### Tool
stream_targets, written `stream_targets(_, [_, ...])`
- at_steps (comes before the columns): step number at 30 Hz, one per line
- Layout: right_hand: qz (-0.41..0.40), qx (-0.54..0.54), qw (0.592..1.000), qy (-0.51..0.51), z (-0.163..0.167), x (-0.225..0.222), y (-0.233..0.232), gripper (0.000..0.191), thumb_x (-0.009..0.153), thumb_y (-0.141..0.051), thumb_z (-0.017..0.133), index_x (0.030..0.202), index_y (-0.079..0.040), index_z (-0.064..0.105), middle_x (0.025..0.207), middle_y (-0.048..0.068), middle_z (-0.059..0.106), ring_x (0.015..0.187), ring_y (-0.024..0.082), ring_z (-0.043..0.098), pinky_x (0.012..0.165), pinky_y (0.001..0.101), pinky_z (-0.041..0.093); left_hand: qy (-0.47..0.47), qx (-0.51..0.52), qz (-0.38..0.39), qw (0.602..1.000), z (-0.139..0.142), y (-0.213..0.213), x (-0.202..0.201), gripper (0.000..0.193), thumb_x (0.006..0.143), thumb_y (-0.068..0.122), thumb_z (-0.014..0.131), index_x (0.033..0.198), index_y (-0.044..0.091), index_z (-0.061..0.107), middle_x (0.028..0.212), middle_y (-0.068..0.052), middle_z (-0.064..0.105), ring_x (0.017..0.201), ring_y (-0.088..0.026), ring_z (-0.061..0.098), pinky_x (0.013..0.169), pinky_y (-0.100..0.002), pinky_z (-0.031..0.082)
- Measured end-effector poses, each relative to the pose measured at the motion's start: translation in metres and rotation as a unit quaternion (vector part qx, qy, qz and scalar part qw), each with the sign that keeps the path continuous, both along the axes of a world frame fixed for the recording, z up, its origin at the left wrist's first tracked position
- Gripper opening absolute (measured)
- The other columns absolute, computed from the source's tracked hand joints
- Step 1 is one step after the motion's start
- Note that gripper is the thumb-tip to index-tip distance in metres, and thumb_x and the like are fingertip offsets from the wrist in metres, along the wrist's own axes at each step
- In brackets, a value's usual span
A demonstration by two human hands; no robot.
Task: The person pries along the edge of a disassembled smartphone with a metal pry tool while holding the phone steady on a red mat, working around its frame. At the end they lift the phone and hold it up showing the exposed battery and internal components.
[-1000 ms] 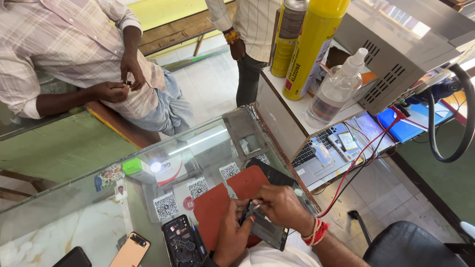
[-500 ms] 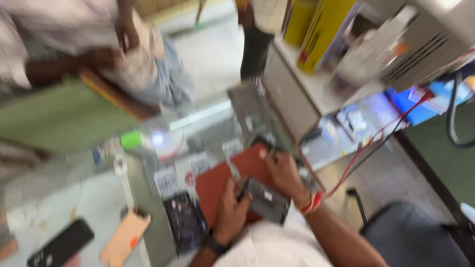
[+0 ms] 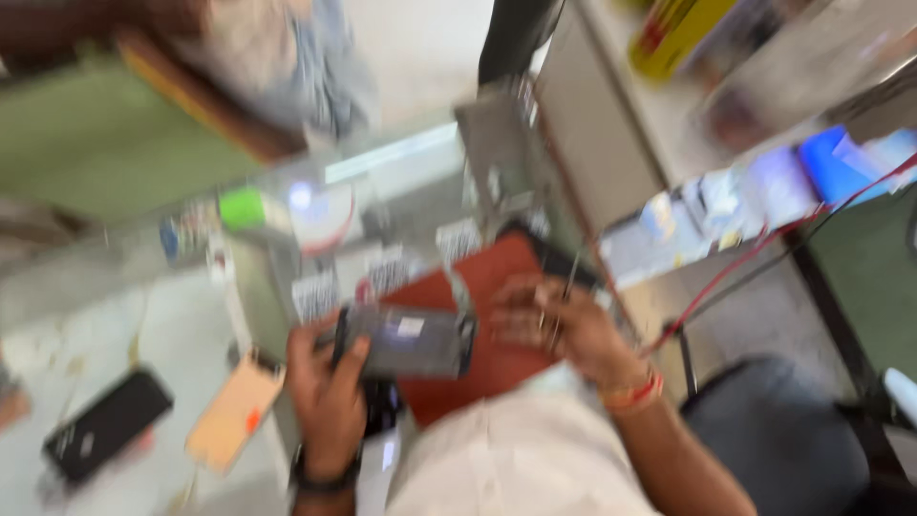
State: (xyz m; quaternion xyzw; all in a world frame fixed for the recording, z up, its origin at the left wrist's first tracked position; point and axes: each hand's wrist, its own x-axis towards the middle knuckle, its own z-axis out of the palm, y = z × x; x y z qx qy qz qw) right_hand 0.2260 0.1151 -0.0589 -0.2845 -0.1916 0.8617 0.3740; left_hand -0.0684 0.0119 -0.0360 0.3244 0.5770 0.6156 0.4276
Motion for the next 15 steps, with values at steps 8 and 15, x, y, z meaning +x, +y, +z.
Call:
stream_targets(8, [0.045,0.119,0.985,0.118,0.022,-0.005,0.023,0.047,0.106,-0.013,0.048,0.146,0.009,0.041,0.151,0.029,0.049,0.135,0.042,0.055,0.109,0.0577,0.051,-0.114,0.056,0.061,0.990,-0.028,0.012,-0.005,0.041,0.088,-0.017,0.059,0.127,-0.009,0.050,0.110,-0.028,0.071,0.103,-0.028,0.071,0.092,-0.037,0.059])
stream_targets(15, [0.044,0.217,0.970,0.104,0.039,-0.028,0.024,0.048,0.105,-0.012,0.047,0.149,0.006,0.042,0.147,0.025,0.054,0.132,0.035,0.060,0.111,0.0500,0.054,-0.197,0.015,0.051,0.979,-0.028,0.023,-0.007,0.042,0.087,-0.016,0.057,0.127,-0.007,0.051,0.104,-0.033,0.071,0.095,-0.032,0.074,0.081,-0.043,0.064])
